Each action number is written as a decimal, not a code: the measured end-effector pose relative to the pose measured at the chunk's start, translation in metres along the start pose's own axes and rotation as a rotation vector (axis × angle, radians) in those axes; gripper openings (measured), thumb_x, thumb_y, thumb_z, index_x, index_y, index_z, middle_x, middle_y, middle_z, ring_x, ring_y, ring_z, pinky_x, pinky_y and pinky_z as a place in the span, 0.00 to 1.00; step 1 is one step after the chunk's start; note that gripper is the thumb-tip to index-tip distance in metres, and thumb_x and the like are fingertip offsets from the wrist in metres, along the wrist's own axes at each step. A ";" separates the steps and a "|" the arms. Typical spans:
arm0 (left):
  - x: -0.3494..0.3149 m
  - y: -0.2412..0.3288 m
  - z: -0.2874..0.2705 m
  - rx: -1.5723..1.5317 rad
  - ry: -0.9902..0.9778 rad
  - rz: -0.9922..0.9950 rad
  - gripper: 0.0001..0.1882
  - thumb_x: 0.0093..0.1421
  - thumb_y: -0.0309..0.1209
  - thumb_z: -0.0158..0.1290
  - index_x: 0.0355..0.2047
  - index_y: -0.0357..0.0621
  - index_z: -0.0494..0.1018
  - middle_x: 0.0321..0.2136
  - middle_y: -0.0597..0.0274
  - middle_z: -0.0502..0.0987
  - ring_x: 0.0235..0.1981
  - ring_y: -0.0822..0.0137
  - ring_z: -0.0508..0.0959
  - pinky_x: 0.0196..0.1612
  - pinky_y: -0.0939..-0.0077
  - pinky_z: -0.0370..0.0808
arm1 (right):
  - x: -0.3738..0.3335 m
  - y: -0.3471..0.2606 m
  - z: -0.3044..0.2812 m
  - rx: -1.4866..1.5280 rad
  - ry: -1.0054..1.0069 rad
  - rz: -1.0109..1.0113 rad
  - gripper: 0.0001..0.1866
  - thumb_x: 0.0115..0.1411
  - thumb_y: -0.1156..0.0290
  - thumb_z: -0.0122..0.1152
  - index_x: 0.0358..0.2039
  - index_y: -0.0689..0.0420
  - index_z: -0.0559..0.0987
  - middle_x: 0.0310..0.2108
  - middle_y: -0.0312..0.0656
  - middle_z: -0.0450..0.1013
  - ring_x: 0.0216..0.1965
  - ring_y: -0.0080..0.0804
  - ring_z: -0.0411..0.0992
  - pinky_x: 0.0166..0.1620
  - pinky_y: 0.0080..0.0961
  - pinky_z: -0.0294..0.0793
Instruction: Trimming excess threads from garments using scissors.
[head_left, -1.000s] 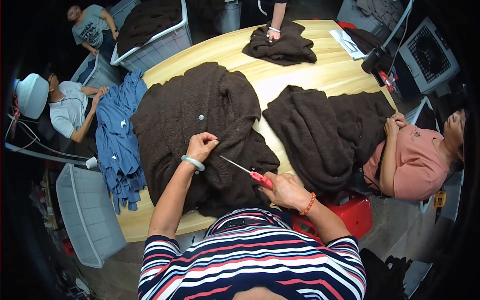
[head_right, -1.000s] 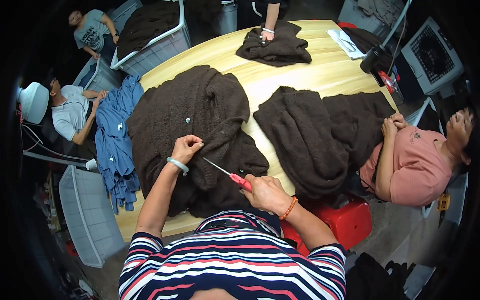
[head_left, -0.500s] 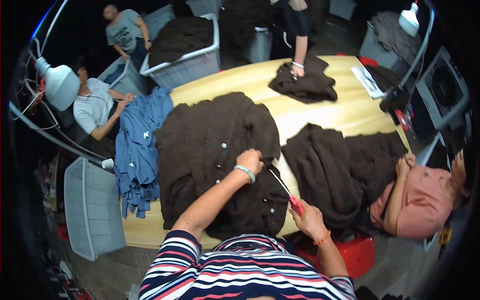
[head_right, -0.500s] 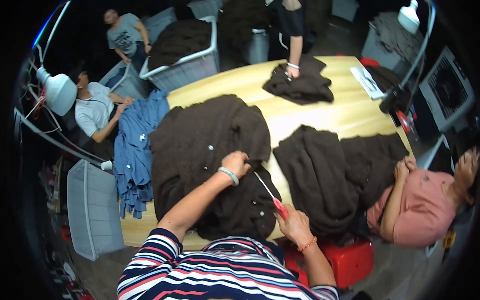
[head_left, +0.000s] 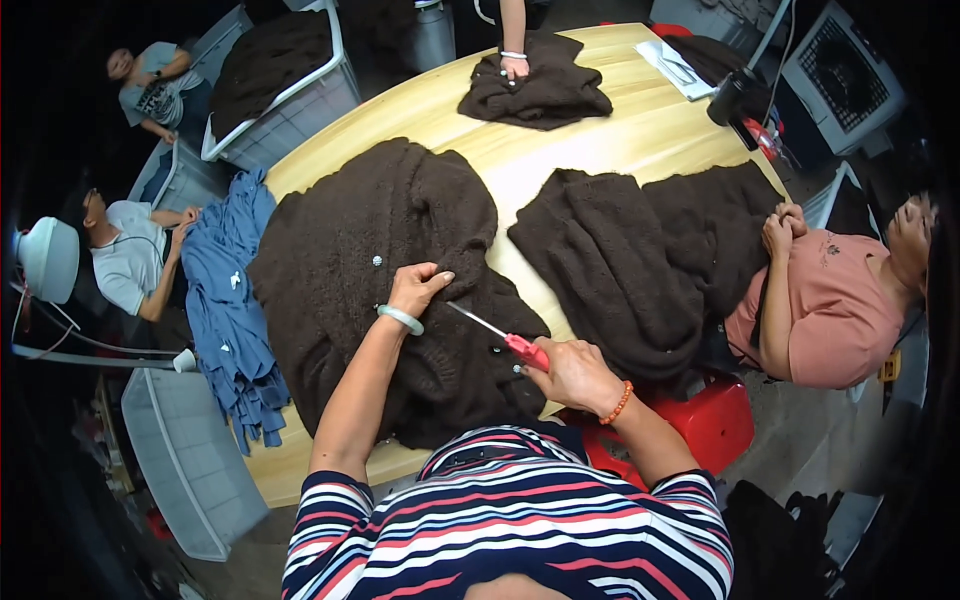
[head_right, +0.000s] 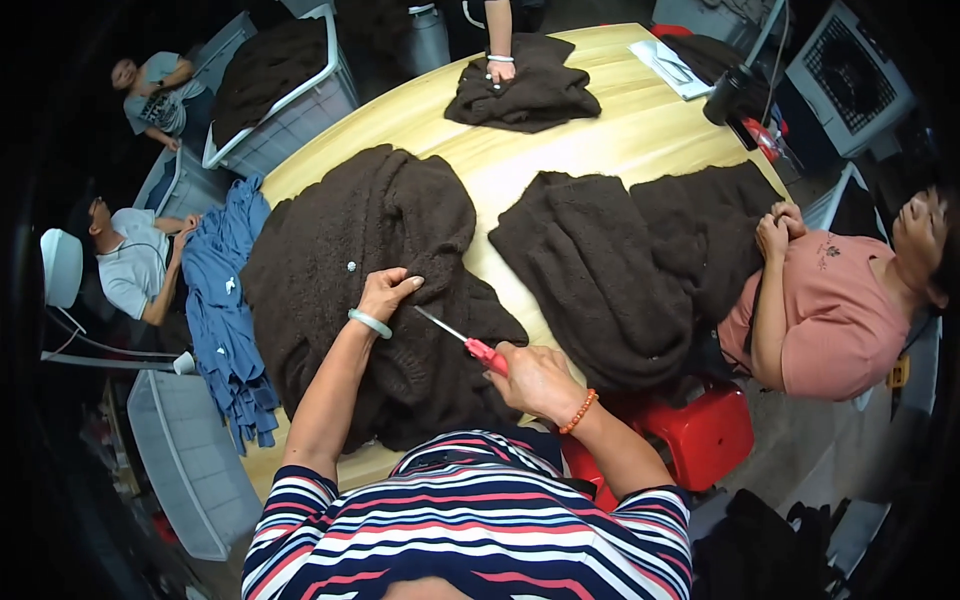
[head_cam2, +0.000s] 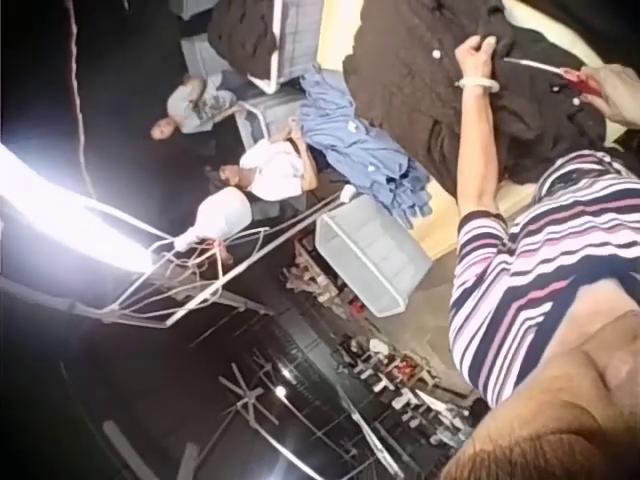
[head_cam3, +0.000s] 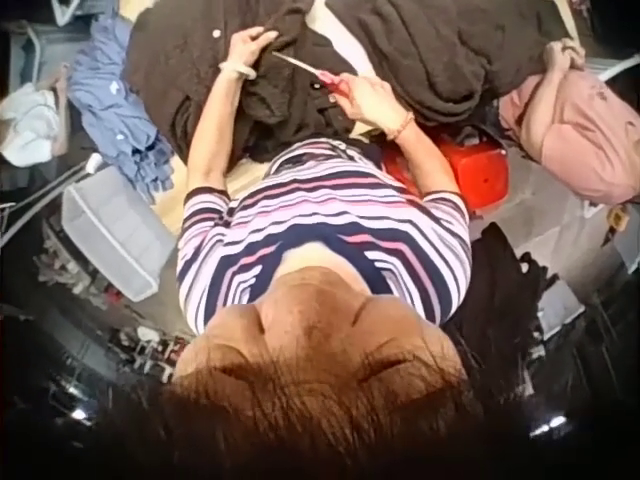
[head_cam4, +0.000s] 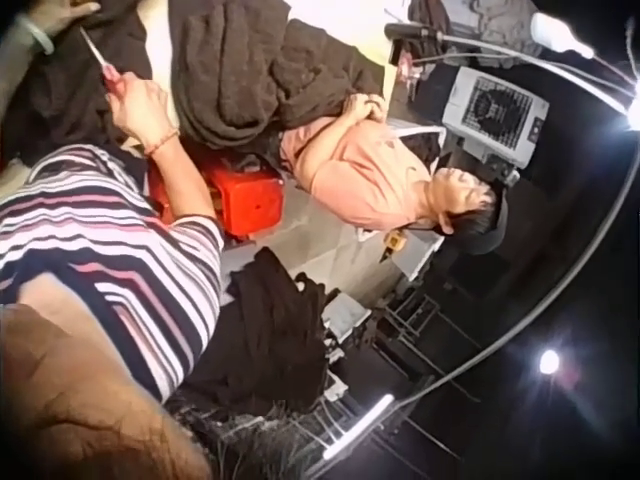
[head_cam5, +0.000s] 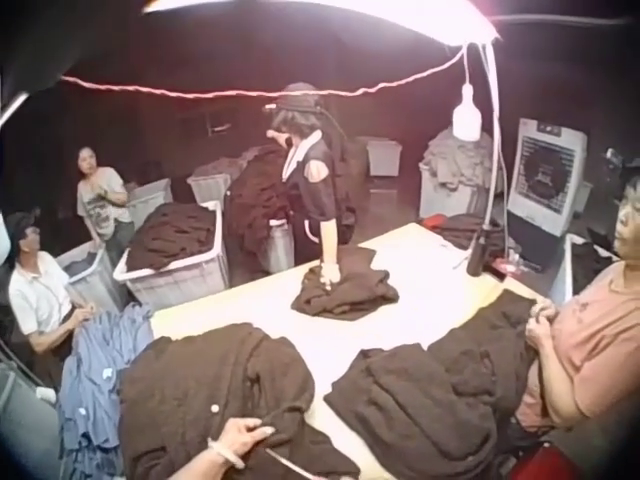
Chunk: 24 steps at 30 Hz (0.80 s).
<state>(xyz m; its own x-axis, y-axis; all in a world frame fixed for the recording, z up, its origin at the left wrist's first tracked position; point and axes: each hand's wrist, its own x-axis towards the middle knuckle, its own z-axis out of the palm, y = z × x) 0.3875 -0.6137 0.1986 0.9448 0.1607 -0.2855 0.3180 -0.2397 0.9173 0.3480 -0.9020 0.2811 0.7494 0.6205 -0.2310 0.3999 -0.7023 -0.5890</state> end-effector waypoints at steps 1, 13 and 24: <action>-0.001 0.000 0.001 -0.062 -0.009 -0.019 0.17 0.55 0.30 0.60 0.15 0.40 0.64 0.16 0.79 0.61 0.19 0.84 0.58 0.21 0.80 0.56 | -0.001 -0.001 -0.003 0.036 0.005 0.007 0.14 0.56 0.61 0.59 0.34 0.60 0.75 0.23 0.56 0.75 0.29 0.56 0.75 0.36 0.46 0.74; 0.024 0.036 0.065 1.015 0.185 0.397 0.34 0.39 0.46 0.68 0.45 0.45 0.72 0.39 0.55 0.72 0.44 0.53 0.72 0.44 0.62 0.69 | -0.015 0.024 0.012 0.093 0.106 0.181 0.14 0.56 0.62 0.60 0.34 0.60 0.75 0.24 0.59 0.74 0.30 0.58 0.74 0.36 0.48 0.74; 0.075 -0.015 0.084 0.352 -0.044 0.172 0.06 0.53 0.29 0.57 0.30 0.40 0.80 0.30 0.55 0.81 0.33 0.62 0.80 0.41 0.72 0.75 | -0.024 0.050 0.008 0.109 0.131 0.312 0.14 0.57 0.60 0.59 0.35 0.58 0.76 0.25 0.55 0.75 0.31 0.57 0.74 0.37 0.48 0.73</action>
<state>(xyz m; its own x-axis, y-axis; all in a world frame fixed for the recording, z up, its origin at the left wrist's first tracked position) 0.4607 -0.6784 0.1399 0.9867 0.0503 -0.1545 0.1551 -0.5746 0.8036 0.3454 -0.9493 0.2507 0.8906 0.3271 -0.3160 0.0876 -0.8051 -0.5867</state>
